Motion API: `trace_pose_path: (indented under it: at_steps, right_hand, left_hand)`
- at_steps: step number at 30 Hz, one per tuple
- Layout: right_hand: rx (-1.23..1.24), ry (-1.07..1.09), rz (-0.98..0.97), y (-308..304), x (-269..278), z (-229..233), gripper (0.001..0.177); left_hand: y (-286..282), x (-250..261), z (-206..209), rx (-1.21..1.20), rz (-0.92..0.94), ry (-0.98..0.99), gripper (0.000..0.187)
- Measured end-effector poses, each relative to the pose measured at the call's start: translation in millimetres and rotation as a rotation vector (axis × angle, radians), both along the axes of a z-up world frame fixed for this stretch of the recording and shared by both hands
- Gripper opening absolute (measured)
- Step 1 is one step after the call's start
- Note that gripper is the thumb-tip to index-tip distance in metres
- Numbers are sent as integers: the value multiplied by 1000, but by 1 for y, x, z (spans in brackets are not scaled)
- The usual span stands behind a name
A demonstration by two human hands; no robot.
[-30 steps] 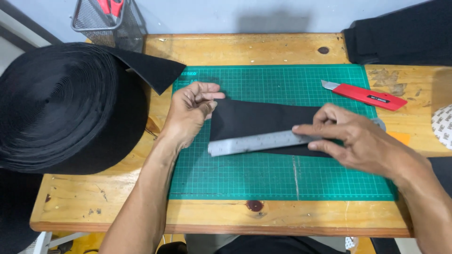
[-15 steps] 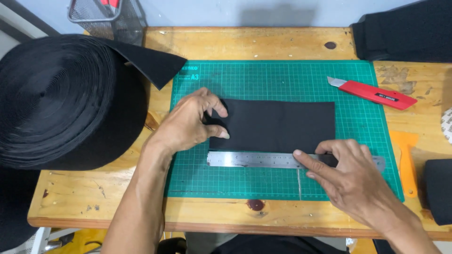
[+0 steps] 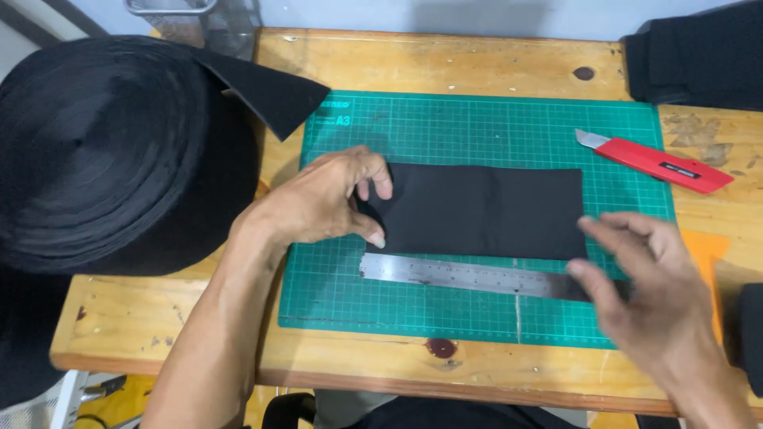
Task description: The person measures a rectangular piece of black fabric using a metal ruler on a green cutting mat. They then use a red utility knife to cut the fabric along the ruler's edge, creating a straight cut.
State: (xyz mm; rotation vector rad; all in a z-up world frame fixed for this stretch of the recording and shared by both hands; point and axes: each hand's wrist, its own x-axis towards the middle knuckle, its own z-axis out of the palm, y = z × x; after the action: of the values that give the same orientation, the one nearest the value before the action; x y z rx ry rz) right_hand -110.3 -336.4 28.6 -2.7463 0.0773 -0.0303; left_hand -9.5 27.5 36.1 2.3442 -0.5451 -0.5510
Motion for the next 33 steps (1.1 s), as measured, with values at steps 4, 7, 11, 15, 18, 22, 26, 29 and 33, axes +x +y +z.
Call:
trace_pose_path:
  at_steps: [4, 7, 11, 15, 18, 22, 26, 29, 33]
  right_hand:
    - [12, -224, 163, -29, 35, -2, 41]
    - [304, 132, -133, -27, 61, 6, 52]
    - [278, 166, -99, -19, 78, 1, 61]
    - [169, 125, 102, -21, 77, -8, 66]
    - [266, 205, 59, -20, 72, 1, 64]
    - [262, 218, 40, -21, 70, -1, 66]
    - [282, 49, 158, -28, 68, -11, 58]
    - [297, 44, 168, -28, 64, -7, 55]
    - [322, 109, 122, -23, 59, 5, 53]
  left_hand:
    - [1, -5, 1, -66, -29, -54, 51]
    - [-3, -8, 5, 3, 44, -71, 50]
    - [-6, -10, 7, 33, 100, -2, 48]
    - [-11, -10, 15, 68, 150, 81, 48]
    - [-11, -11, 16, 63, 167, 111, 49]
    - [-9, -10, 6, 31, 136, 42, 50]
    - [-10, -12, 6, -1, 195, 107, 52]
    - [-16, -14, 10, -7, 254, 158, 51]
    - [-24, -16, 20, 24, 331, 235, 53]
